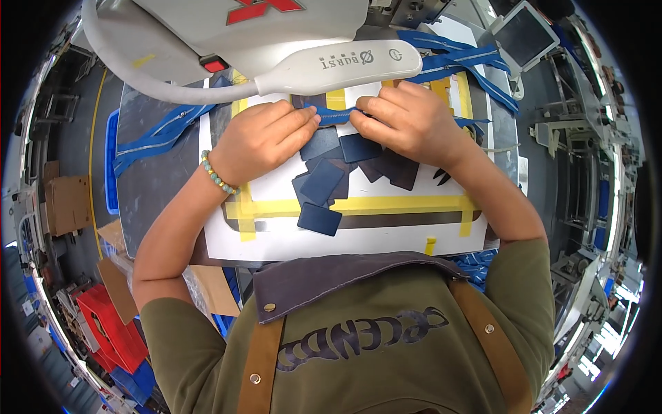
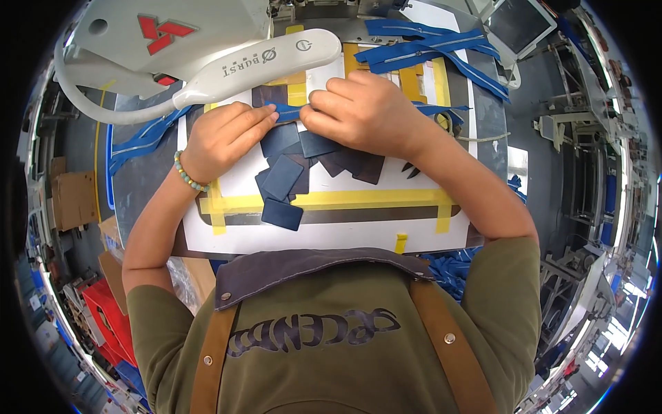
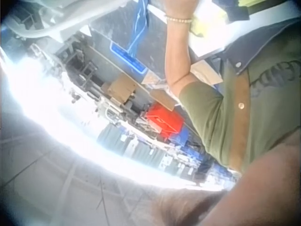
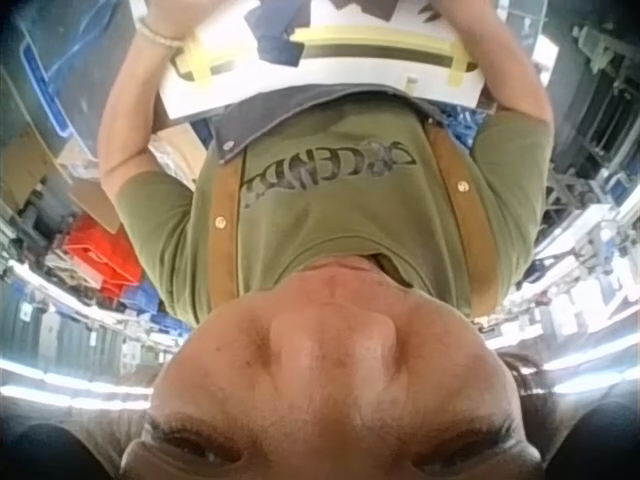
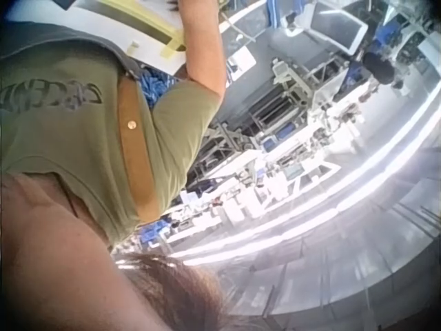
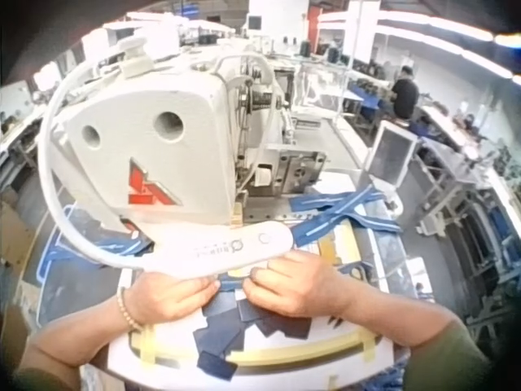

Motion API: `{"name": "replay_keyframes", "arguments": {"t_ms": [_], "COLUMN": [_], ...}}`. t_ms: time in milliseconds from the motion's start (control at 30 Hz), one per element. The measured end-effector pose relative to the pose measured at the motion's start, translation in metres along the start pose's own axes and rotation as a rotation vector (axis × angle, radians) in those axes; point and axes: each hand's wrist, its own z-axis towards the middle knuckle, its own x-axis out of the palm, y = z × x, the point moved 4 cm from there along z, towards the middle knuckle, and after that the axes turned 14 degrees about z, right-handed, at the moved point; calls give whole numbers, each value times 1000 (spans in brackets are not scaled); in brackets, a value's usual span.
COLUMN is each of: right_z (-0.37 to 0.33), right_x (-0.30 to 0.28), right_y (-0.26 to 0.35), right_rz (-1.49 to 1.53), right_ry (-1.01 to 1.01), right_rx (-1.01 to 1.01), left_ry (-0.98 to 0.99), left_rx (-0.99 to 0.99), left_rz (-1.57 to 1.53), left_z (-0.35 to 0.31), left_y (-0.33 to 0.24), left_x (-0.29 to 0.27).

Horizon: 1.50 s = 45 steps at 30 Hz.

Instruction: Attaching small leather patches to a blue strap using an industrial sewing machine.

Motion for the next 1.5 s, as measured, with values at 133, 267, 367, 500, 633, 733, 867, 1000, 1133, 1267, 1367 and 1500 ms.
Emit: {"name": "replay_keyframes", "arguments": {"t_ms": [133,267,367,500,633,733,867,1000,1133,1267,1367,1500], "right_z": [-20,-31,-44,-54,-24,-8,-12,-15,-8,6,20,8], "right_x": [-19,-73,-86,-77,-51,-12,17,18,7,3,11,31], "right_y": [-17,-37,-41,-38,-26,-13,-14,-20,-25,-48,-52,-67], "right_rz": [-88,-321,-478,-523,-49,301,374,328,402,469,684,1319], "right_ry": [145,127,197,380,313,239,138,79,75,-69,-164,-455], "right_rx": [145,314,441,506,454,284,298,241,294,568,779,869], "left_ry": [-76,-38,-7,49,106,155,174,233,214,242,197,180], "left_rx": [72,67,57,34,-109,-167,-168,-241,-232,-252,-215,-166], "left_rz": [141,217,197,210,134,50,35,-156,-165,-77,-57,-51], "left_z": [0,-2,2,3,-1,-5,-4,-6,-3,-6,-8,-6], "left_y": [2,3,0,-5,1,5,4,5,5,5,6,7], "left_x": [-1,2,7,10,14,16,15,13,11,14,13,13]}}
